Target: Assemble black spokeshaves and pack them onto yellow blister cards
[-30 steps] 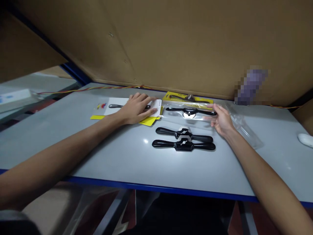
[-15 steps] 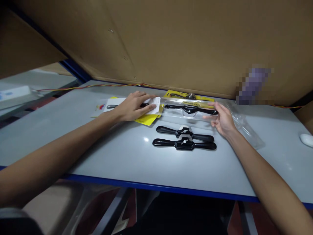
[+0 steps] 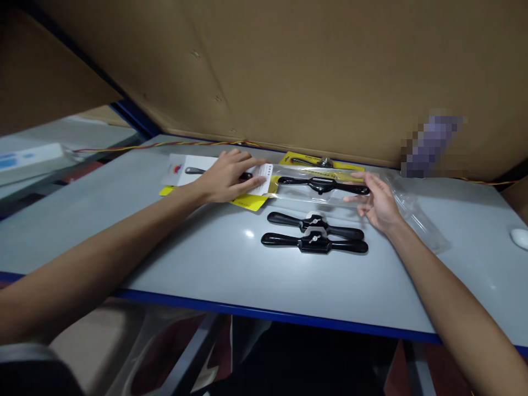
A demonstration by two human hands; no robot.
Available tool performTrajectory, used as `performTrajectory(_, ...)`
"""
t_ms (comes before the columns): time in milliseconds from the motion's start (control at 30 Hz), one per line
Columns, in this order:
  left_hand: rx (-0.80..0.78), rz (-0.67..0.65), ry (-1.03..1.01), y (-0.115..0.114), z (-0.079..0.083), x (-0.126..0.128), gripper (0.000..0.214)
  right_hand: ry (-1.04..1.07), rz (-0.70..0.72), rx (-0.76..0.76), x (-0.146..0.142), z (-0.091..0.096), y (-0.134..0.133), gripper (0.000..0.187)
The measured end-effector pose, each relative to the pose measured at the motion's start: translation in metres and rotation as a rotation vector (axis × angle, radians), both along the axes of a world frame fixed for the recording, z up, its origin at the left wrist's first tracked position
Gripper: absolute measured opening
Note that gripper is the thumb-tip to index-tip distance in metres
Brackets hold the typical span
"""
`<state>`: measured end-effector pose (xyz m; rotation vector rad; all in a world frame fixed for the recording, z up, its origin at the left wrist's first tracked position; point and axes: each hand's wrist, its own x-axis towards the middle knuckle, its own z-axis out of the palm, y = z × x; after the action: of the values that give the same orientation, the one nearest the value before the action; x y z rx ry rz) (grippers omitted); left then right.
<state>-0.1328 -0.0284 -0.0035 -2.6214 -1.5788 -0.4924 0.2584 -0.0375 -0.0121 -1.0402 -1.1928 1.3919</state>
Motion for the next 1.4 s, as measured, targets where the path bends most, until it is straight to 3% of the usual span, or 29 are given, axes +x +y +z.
performTrajectory(267, -0.007, -0.113, 0.003, -0.002, 0.004, -0.002, 0.085, 0.013, 0.007, -0.027, -0.001, 0.002, -0.002, 0.035)
performTrajectory(600, -0.037, -0.136, 0.005, 0.001, 0.002, -0.007, 0.105, 0.000, -0.002, -0.034, 0.000, 0.003, -0.001, 0.040)
performTrajectory(1167, 0.001, -0.137, 0.049, -0.006, 0.015, -0.005, 0.099, -0.007, -0.029, -0.048, 0.000, 0.004, 0.001, 0.031)
performTrajectory(1400, 0.026, -0.116, 0.011, -0.007, 0.011, -0.001, 0.096, 0.009, -0.029, -0.031, -0.001, 0.005, 0.000, 0.030)
